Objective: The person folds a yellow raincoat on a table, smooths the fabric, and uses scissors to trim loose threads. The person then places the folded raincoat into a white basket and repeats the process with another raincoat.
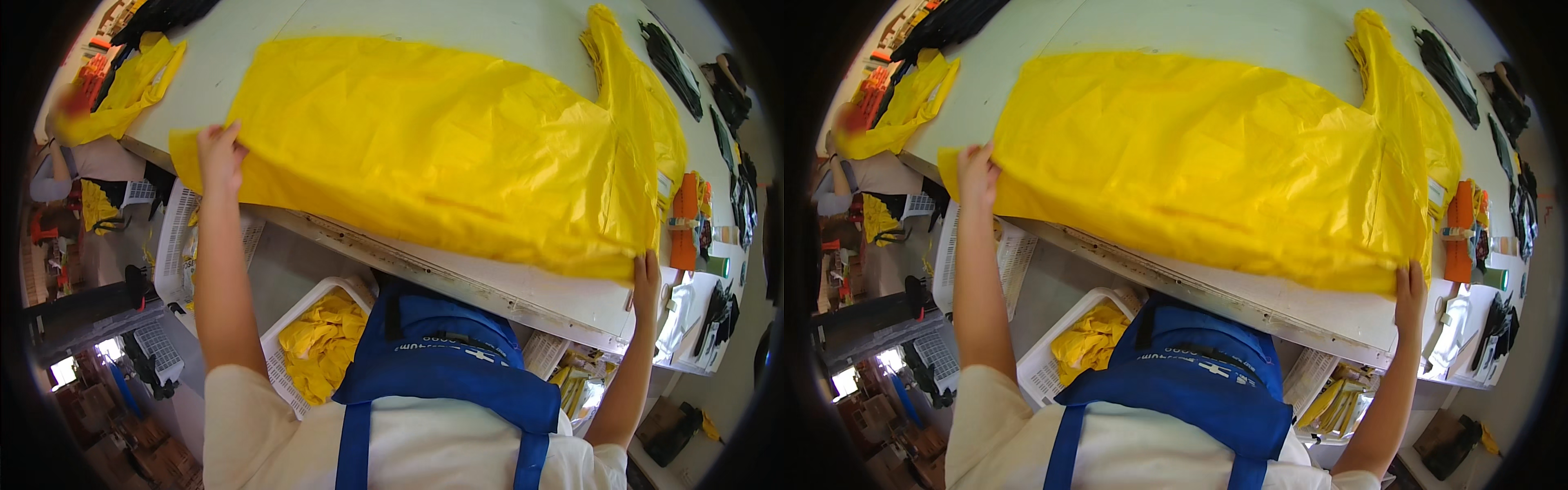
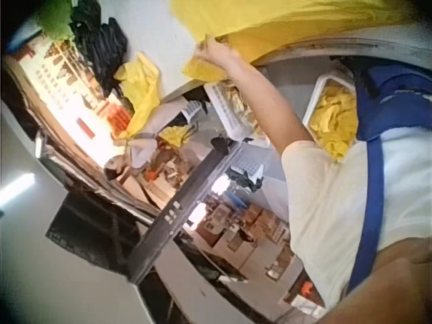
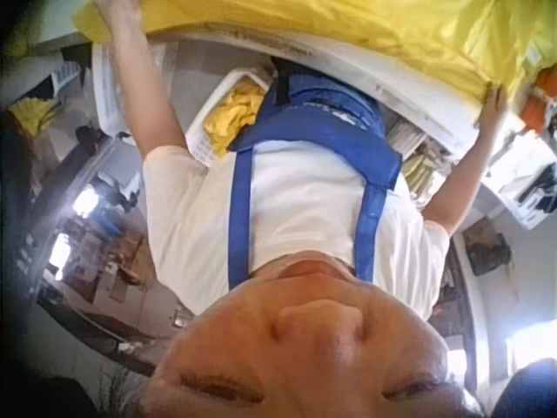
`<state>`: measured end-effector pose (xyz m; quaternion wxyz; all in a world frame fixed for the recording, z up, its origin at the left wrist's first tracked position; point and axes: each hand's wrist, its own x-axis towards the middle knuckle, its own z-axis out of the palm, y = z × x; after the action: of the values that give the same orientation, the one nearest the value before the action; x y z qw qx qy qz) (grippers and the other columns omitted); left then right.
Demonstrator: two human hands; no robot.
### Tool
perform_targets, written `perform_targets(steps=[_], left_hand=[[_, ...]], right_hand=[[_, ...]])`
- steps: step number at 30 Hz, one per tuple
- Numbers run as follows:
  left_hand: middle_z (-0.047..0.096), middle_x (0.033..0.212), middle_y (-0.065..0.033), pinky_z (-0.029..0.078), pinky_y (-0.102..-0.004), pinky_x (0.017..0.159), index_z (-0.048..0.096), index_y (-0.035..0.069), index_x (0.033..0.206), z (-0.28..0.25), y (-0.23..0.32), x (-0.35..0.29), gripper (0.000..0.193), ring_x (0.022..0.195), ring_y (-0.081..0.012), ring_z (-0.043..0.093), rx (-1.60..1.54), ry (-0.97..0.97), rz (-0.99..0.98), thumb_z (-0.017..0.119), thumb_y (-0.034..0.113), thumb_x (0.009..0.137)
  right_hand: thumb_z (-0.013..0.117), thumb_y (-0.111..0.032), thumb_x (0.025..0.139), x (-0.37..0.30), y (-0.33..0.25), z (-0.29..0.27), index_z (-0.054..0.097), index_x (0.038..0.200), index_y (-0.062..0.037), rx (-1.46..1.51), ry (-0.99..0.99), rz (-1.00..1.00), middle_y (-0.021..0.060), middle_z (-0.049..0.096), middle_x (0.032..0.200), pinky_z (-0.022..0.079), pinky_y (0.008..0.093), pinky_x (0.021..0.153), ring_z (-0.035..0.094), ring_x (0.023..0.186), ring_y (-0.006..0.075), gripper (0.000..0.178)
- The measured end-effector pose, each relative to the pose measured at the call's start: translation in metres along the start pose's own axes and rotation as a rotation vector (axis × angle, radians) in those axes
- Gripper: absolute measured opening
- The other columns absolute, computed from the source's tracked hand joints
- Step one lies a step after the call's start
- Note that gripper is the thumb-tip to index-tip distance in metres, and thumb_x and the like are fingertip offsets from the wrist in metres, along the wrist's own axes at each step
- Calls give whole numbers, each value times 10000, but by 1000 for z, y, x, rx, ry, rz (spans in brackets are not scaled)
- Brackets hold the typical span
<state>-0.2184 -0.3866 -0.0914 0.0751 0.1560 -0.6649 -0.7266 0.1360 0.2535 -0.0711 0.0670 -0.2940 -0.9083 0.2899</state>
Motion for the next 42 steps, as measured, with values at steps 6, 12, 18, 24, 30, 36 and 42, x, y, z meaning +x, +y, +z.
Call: perform_targets(steps=[6, 12, 18, 24, 30, 36, 42], left_hand=[[547, 1211, -126, 417, -349, 923, 491, 44, 1219, 154, -73, -57, 433, 1074, -251, 544, 725, -433, 771, 628, 216, 846], [314, 1464, -64, 117, -574, 1090, 415, 272, 1363, 219, -121, -150, 528, 1354, -300, 258, 1357, -901, 822, 525, 441, 875], [204, 1518, -28, 66, -621, 1078, 348, 310, 1403, 220, -145, -149, 578, 1405, -304, 118, 1419, -948, 773, 494, 487, 873], [185, 1517, -79, 81, -611, 1078, 282, 266, 1436, 224, -136, -178, 635, 1406, -327, 93, 1302, -1080, 659, 528, 428, 874], [379, 1407, -153, 181, -584, 1048, 410, 221, 1359, 122, -123, -129, 529, 1299, -355, 325, 1349, -413, 481, 513, 377, 865], [163, 1521, -124, 95, -552, 1104, 233, 329, 1448, -60, -107, -22, 561, 1374, -401, 168, 1679, 25, -119, 375, 490, 929], [154, 1526, -100, 97, -526, 1113, 297, 296, 1430, 62, -108, 41, 545, 1383, -382, 141, 1596, -468, 498, 432, 433, 921]], right_hand=[[471, -347, 931, 102, 13, 75, 544, 1133, -81, -298, 65, -85, 220, 610, 1022, 456, 443, 778, 570, 957, 396, 341], [420, -409, 934, 117, 26, 101, 524, 1155, -110, -483, -10, 49, 158, 625, 1065, 447, 466, 787, 585, 966, 351, 386], [360, -377, 960, 55, 96, 58, 530, 950, -58, -630, -16, 282, 260, 623, 871, 443, 524, 747, 589, 836, 443, 361], [554, -327, 882, 54, 118, 38, 557, 1148, -75, -776, 136, 78, 139, 585, 1138, 446, 431, 847, 543, 1047, 331, 367], [429, -285, 927, 45, 25, 135, 371, 1403, -209, -628, -82, -222, 81, 214, 1510, 89, 563, 1089, 147, 1393, 327, 486], [387, -311, 924, 41, 33, 150, 363, 1415, -205, -744, -91, -268, 80, 177, 1528, 13, 550, 1102, 87, 1412, 330, 503], [381, -322, 917, 44, 36, 144, 377, 1404, -180, -800, -96, -298, 96, 182, 1525, 20, 548, 1104, 98, 1409, 341, 507]])
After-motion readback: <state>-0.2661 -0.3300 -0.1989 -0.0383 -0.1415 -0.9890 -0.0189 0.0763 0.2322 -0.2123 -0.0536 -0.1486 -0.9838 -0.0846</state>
